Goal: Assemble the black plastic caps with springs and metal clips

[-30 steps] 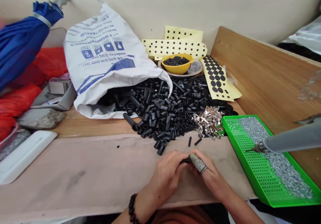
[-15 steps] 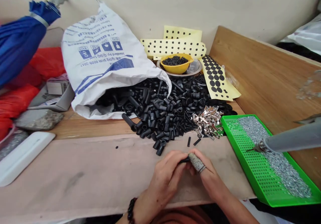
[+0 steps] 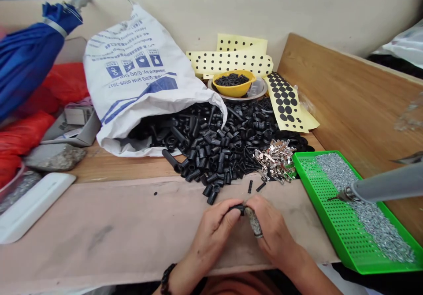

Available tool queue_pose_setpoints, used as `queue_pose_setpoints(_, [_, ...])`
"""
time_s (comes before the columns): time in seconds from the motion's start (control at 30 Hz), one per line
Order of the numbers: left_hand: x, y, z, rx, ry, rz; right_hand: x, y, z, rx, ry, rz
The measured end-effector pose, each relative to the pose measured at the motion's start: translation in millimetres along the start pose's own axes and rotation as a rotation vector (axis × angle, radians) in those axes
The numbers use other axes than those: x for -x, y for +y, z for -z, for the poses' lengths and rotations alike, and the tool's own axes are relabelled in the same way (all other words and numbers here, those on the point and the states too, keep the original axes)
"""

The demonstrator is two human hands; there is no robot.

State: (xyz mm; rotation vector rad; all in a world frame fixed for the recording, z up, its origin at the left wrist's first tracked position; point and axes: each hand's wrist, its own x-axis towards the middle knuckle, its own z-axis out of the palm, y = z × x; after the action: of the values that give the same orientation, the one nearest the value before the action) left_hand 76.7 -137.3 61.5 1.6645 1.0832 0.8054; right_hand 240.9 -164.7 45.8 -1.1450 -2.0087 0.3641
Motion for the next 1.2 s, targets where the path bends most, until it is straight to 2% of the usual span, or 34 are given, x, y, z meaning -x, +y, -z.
queue_pose_setpoints(0.1, [2.3,-0.5,-0.1,0.061,0.013,0.029,-0.1,-0.2,-0.1,0.031,-0.028,-0.007])
queue_pose_setpoints(0.2, [2.3,-2.5,-0.5,0.067,0.032,0.009,0.1,-2.9,1.8,-0.063,-0.067,-0.102])
queue_pose_setpoints(0.37, [0.3,-5.2,-0.7,-0.065,0.023,-0.229,-1.2,-9.0,5.2,-0.301,-0.167,-0.373])
queue_pose_setpoints(0.53, [-0.8,-6.5,-1.1,-0.155,0.088,-0.442,-0.3,-10.8,0.0,-0.522,-0.152,-0.567])
queue_pose_setpoints(0.63, [-1.7,-6.0,-0.4,-0.197,0.089,-0.511,2.0,-10.2,-2.9,-0.613,-0.149,-0.618])
queue_pose_setpoints(0.73, [-2.2,-5.3,0.8,-0.193,0.053,-0.518,3.2,-11.9,-1.2,-0.561,-0.147,-0.590])
queue_pose_setpoints(0.87, [-1.5,-4.8,1.3,-0.131,0.007,-0.411,3.5,-14.3,2.4,-0.342,-0.144,-0.472])
queue_pose_setpoints(1.1, [-1.8,-4.2,0.9,0.064,-0.023,-0.021,5.5,-4.6,-3.8,0.002,-0.044,-0.080])
queue_pose_setpoints(1.2, [-1.6,-3.8,-0.2,0.260,-0.058,0.160,4.1,-1.5,-4.5,0.076,-0.054,-0.004])
